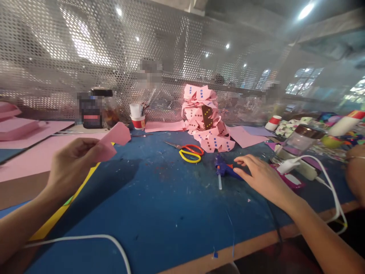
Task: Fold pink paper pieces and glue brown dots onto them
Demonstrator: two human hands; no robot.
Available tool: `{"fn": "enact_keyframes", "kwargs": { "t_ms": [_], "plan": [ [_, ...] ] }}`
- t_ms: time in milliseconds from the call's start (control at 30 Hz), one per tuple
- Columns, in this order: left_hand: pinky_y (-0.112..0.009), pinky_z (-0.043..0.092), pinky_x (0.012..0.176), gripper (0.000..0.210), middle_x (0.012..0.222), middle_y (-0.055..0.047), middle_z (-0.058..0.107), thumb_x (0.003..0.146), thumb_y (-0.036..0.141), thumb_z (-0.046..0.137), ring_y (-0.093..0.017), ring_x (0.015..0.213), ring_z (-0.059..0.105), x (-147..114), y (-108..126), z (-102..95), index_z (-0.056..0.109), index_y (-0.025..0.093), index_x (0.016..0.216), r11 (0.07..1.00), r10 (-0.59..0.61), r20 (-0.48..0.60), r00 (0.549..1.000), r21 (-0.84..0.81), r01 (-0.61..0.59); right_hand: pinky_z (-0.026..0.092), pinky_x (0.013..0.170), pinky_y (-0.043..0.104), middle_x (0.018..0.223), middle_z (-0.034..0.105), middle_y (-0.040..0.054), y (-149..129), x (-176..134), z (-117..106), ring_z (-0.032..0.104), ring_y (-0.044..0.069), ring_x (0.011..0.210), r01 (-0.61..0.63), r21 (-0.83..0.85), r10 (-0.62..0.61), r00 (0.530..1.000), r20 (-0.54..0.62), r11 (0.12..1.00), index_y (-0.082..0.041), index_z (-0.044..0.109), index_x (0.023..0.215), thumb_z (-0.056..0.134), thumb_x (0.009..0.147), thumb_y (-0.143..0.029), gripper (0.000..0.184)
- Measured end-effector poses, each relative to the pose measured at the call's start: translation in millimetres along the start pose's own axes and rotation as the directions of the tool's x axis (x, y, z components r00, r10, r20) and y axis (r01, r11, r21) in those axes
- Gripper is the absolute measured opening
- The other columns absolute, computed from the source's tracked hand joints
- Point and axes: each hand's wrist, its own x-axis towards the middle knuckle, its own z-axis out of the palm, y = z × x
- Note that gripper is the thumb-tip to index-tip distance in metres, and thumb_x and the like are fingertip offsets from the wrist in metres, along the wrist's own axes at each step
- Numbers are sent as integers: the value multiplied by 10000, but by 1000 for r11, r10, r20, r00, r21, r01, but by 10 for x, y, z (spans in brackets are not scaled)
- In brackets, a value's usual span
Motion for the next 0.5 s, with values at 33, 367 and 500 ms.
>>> {"fn": "enact_keyframes", "kwargs": {
  "t_ms": [33, 367, 500],
  "plan": [
    [-277, 572, 688, 357, 930, -27, 745, 837, 486, 617, -199, 823, 698, -7, 20, -1, 668, 200, 1046, 999, -23, 9, 1000, -36, 23, 479, 854, 400, 1099, 660, 75, 1, -18, 29, 645, 263, 999, 2, -17, -2, 1000, 24, 1000, -235, 588, 1126, 515, 931, -443, 294],
    [-330, 544, 741, 285, 881, -17, 727, 811, 430, 653, -213, 795, 674, -2, 151, 22, 680, 220, 1002, 983, -181, -22, 983, -34, 180, 508, 797, 406, 1069, 681, 83, -83, -35, 152, 661, 276, 956, -21, -58, 26, 996, 87, 998, -236, 535, 1227, 521, 903, -375, 352],
    [-310, 543, 731, 302, 906, -24, 725, 812, 439, 658, -204, 805, 674, 24, 51, 26, 671, 212, 1011, 983, -172, -8, 985, -71, 171, 515, 806, 389, 1061, 665, 80, -92, -51, 244, 658, 268, 951, -5, -72, 9, 999, 49, 997, -224, 524, 1229, 515, 871, -318, 370]
  ]
}}
